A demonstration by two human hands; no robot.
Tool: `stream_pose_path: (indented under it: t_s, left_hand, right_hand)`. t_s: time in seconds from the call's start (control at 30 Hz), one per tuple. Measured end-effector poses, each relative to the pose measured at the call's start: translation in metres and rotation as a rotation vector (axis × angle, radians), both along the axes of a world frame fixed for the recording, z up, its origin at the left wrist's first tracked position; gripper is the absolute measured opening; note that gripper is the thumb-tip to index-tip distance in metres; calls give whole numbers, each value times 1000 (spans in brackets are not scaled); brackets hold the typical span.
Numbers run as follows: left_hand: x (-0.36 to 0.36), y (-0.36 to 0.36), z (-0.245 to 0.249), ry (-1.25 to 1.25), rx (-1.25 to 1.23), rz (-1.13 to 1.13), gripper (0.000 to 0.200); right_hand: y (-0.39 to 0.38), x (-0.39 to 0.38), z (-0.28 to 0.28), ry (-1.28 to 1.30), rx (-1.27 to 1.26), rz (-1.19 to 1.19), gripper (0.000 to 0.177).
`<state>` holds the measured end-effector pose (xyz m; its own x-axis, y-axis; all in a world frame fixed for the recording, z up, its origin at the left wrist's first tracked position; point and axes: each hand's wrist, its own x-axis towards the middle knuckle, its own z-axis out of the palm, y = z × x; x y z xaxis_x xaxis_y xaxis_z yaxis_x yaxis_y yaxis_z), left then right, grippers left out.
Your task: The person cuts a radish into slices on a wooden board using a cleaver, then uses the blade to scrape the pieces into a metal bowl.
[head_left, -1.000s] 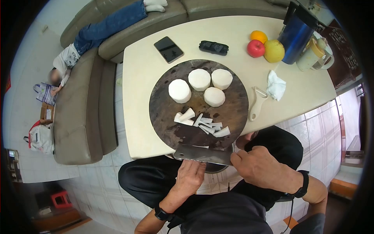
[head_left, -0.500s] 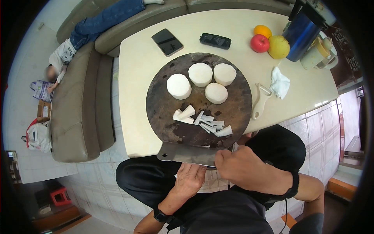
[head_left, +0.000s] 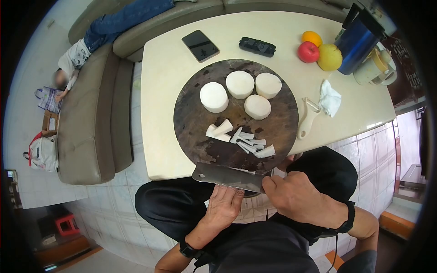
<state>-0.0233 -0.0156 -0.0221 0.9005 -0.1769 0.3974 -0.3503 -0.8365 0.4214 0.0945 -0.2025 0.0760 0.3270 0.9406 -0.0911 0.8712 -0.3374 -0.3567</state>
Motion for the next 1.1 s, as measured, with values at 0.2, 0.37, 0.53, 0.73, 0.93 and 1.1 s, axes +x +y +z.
stream_pose_path:
  t_s: [0.2,0.37,0.53,0.73,0.93,1.1]
  left_hand:
    - [0,1,6,17,13,-21,26]
    - [6,1,13,-16,44,-3,25]
    - [3,0,8,-15,2,-1,22]
    - [-1,1,3,9,-15,5,20]
    - [-1,2,3,40,19,18,33]
    - [-2,1,3,17,49,28,39]
  right_hand:
    - [9,-1,-1,-18,-45,4,26]
    - [4,-1,-10,11,9,-78,25]
    - [-1,-6,-2,40,33,-73,22]
    - [2,-5,5,48,-15,-49,20]
    - [5,-10,-9,25,-4,-158,19]
    - [-3,-9,-7,99,70,-173,19]
